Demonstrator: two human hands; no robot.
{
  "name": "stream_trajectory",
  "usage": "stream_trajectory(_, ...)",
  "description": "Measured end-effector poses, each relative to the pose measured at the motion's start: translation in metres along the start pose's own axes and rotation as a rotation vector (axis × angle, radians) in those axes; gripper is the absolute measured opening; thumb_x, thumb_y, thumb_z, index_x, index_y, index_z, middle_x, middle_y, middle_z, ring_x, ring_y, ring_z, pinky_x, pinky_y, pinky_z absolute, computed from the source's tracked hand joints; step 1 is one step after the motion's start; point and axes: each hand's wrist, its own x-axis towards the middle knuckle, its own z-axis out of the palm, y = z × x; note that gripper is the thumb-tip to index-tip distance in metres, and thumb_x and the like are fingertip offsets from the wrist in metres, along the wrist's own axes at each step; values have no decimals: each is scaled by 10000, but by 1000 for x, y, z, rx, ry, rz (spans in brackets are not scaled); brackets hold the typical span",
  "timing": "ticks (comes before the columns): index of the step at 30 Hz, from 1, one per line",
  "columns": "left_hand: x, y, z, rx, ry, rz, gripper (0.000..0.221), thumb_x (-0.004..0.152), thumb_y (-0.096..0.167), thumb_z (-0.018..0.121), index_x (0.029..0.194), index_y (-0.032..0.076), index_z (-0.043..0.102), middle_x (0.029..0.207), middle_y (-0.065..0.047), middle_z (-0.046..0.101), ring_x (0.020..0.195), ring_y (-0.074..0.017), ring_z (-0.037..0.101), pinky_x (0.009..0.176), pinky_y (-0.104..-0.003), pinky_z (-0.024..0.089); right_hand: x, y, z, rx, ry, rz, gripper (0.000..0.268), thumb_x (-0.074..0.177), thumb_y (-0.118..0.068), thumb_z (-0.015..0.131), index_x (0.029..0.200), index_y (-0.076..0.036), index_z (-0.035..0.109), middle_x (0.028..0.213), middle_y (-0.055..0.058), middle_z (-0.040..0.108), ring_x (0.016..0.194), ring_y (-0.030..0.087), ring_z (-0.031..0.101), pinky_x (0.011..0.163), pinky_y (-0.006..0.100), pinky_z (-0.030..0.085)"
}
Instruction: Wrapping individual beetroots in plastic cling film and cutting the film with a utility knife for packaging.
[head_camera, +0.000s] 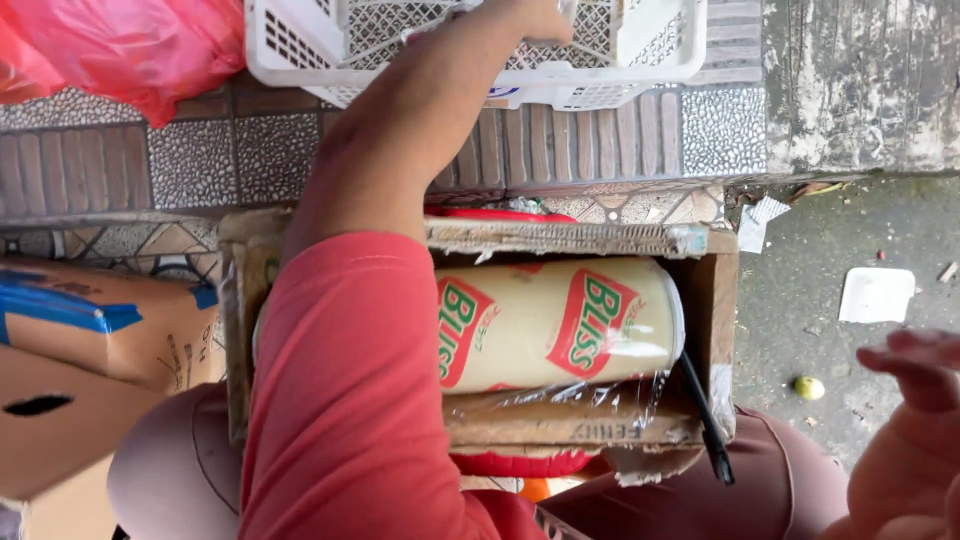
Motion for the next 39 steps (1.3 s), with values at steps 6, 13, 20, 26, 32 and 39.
stream_trajectory(6,54,-14,71,168,56,-76,794,770,485,910,1356,135,506,1232,-87,629,1110,-362,624,817,-504,553,5,-5,11,34,40,85,577,1137,-607,423,1433,-116,480,1498,136,497,1455,331,582,1173,369,644)
stream_trajectory(13,74,-44,96,205,2,-43,907,782,478,936,1439,100,438,1359,-165,529,1232,-441,510,922,-567,512,25,-32,34,70,58,150,343,1041,-420,445,1107,-85,477,1393,150,529,1335,342,657,1076,363,688)
stream_trajectory(20,23,-28,53,233,-57,72,368,1025,418,677,1107,66,608,997,-97,605,838,-292,569,670,-444,454,68,-103,90,-77,143,157,459,1035,-241,388,713,87,406,1221,330,492,1066,429,654,961,444,616)
stream_trajectory(26,-163,52,-62,-31,75,260,362,1172,162,515,816,168,447,608,20,391,458,-116,335,483,-359,301,73,-93,93,161,74,-18,352,1076,-137,534,1339,87,469,1223,224,538,1067,378,728,953,415,700)
stream_trajectory(32,-387,78,-96,-53,311,436,361,1037,199,709,720,153,541,502,16,497,426,-153,479,443,-393,393,88,-136,119,-35,-125,-136,267,1095,-53,506,1201,188,553,1056,317,671,993,352,668,913,385,562)
stream_trajectory(39,-532,6,-30,19,463,184,294,796,51,596,693,129,332,579,-53,382,518,-303,357,506,-476,289,70,-160,144,-21,-354,-103,257,1121,-61,513,1178,166,619,1091,263,681,1046,323,654,945,373,537)
